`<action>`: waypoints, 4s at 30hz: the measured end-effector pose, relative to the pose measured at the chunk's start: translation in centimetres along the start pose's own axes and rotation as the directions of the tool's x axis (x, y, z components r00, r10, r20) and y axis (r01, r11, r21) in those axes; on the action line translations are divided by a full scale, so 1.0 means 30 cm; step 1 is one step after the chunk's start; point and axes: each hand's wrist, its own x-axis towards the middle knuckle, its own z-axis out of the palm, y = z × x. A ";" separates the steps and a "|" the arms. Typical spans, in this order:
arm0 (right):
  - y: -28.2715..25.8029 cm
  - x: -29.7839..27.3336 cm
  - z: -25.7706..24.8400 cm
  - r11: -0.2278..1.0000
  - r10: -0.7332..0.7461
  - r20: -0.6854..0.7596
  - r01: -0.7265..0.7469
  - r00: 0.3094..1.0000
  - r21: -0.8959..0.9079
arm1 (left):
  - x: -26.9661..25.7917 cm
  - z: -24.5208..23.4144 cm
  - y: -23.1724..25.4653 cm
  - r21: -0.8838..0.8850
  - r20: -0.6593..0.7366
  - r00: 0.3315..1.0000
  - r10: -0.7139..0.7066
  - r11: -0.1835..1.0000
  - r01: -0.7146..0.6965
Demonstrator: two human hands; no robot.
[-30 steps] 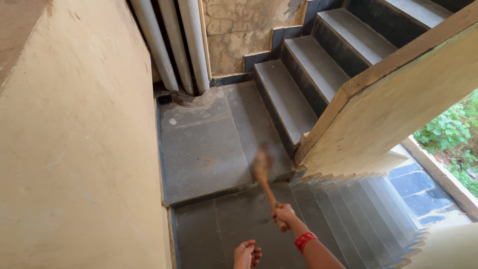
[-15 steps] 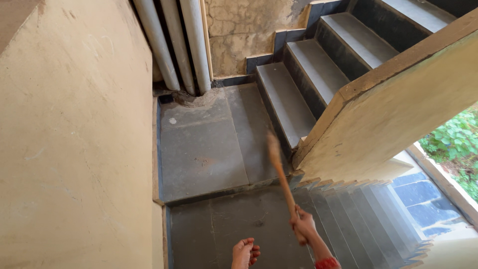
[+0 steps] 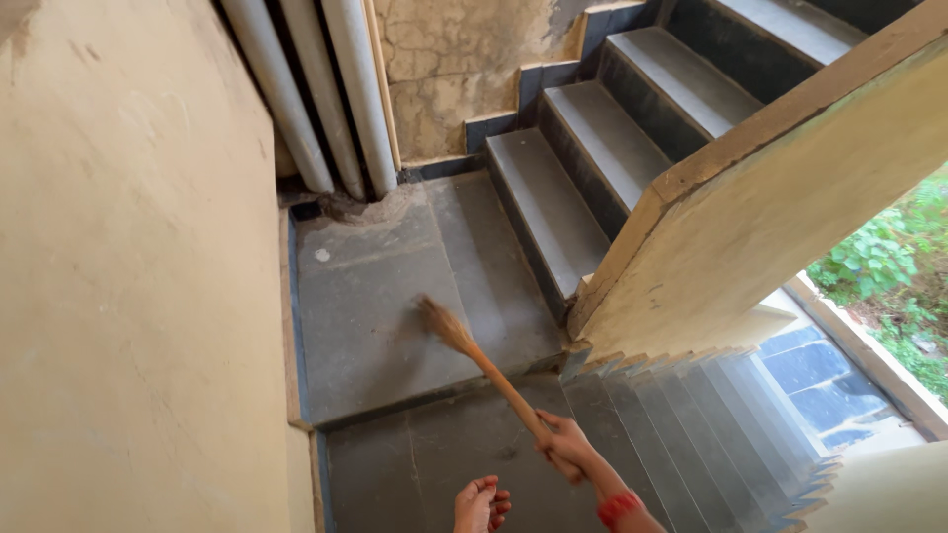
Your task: The person sweeps debris down a flight of indoor stairs using a broom, moving from step to step.
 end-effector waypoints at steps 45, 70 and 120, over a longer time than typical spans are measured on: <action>-0.243 0.238 0.212 0.996 0.049 0.031 -0.047 0.998 -0.070 | 0.169 -0.217 0.366 -0.104 0.014 0.998 0.053 0.993 -0.051; -0.629 0.176 0.121 0.980 -0.157 0.280 0.185 0.947 -0.075 | 0.360 0.004 0.912 -0.273 0.083 0.941 0.328 0.916 -0.295; -1.124 0.576 0.147 0.555 -0.725 -0.027 0.560 0.689 -0.616 | 0.244 0.140 1.042 -0.284 0.189 0.857 0.479 0.862 -0.419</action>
